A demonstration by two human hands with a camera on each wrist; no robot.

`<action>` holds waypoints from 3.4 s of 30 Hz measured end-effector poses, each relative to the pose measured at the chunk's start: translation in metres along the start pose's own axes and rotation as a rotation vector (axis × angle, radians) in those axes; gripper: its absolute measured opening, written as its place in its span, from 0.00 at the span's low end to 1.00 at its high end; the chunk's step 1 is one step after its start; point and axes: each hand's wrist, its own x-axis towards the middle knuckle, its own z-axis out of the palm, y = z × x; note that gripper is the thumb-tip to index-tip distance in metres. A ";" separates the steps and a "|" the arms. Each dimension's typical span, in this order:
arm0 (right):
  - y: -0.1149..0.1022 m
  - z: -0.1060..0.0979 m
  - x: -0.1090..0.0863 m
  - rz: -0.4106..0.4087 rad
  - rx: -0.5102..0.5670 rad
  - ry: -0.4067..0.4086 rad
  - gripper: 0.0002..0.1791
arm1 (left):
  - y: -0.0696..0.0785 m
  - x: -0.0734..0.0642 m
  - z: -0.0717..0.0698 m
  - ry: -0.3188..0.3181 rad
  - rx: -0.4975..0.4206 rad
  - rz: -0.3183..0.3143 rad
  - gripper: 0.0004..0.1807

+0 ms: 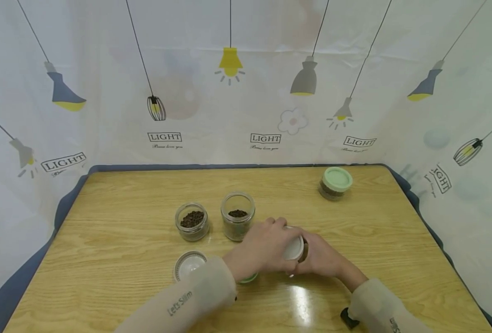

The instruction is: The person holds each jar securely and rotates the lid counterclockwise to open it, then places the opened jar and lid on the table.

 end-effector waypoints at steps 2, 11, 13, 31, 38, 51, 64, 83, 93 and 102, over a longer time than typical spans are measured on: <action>0.001 0.001 0.001 -0.009 -0.002 0.000 0.45 | 0.002 0.000 0.002 0.013 0.010 -0.031 0.38; 0.002 0.002 0.002 -0.049 0.011 -0.017 0.44 | 0.007 0.000 0.004 0.013 0.004 -0.127 0.38; 0.002 0.002 0.002 -0.048 -0.008 -0.012 0.46 | 0.007 -0.001 0.004 0.000 0.001 -0.122 0.43; 0.000 0.003 0.003 -0.010 0.046 -0.028 0.43 | -0.005 -0.003 -0.006 -0.071 -0.091 0.116 0.42; -0.001 0.005 0.002 -0.001 0.029 -0.027 0.47 | -0.006 -0.002 -0.004 -0.055 -0.054 0.077 0.43; -0.001 0.005 0.001 0.000 0.002 -0.030 0.45 | -0.002 -0.001 0.006 0.004 0.014 -0.018 0.39; 0.002 0.006 0.001 -0.005 0.087 -0.018 0.47 | -0.010 -0.005 -0.006 -0.001 -0.048 0.149 0.46; 0.001 0.010 0.000 -0.012 0.065 0.040 0.49 | -0.010 -0.001 -0.008 -0.013 -0.035 0.139 0.41; 0.001 0.010 -0.002 -0.024 0.064 0.040 0.50 | -0.002 -0.001 -0.003 0.019 0.053 0.035 0.42; 0.001 0.006 -0.003 -0.074 0.024 0.066 0.47 | -0.002 -0.005 -0.004 0.005 0.048 0.015 0.58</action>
